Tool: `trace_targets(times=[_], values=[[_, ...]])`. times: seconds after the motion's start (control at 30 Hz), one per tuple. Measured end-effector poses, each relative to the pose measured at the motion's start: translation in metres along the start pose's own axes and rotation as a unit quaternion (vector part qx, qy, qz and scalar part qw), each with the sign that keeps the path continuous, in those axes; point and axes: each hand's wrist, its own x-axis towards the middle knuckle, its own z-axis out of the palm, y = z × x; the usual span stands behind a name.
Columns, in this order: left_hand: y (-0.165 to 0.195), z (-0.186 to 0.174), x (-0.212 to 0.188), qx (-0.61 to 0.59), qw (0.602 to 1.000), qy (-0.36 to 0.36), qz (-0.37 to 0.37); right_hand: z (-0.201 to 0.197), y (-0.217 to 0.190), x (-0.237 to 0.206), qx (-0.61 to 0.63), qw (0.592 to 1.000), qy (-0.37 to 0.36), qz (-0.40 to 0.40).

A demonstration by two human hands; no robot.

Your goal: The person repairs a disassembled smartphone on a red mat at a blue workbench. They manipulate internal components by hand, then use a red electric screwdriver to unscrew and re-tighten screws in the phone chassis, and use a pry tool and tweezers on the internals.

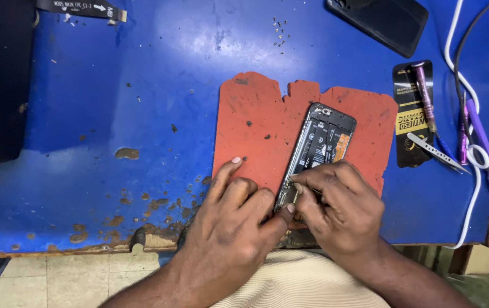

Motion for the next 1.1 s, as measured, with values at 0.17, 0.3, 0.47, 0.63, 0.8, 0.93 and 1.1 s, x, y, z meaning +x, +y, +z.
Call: trace_targets(times=[0.17,0.3,0.47,0.63,0.8,0.93,1.1], values=[[0.000,0.000,0.002,0.000,1.000,0.003,0.004,-0.001,-0.002,0.000,0.003,0.998,-0.015,-0.058],[-0.001,0.000,0.002,-0.003,1.000,-0.003,0.004,0.000,-0.002,0.001,-0.001,1.000,0.001,-0.024],[0.000,0.001,-0.001,-0.004,1.000,0.005,-0.008,0.000,-0.001,-0.003,-0.015,0.998,-0.017,-0.060],[-0.003,-0.002,-0.002,-0.019,0.999,0.019,-0.032,0.008,0.009,-0.006,-0.034,0.996,0.020,-0.079],[-0.003,-0.012,-0.008,-0.013,0.998,0.057,-0.027,0.029,0.038,-0.011,-0.060,0.983,0.038,-0.172],[-0.005,-0.012,-0.012,0.011,0.995,0.081,-0.048,0.036,0.070,-0.015,-0.113,0.988,-0.039,-0.099],[-0.011,-0.008,-0.014,0.032,0.991,0.119,-0.050,0.031,0.098,-0.020,-0.033,0.998,0.017,-0.060]])
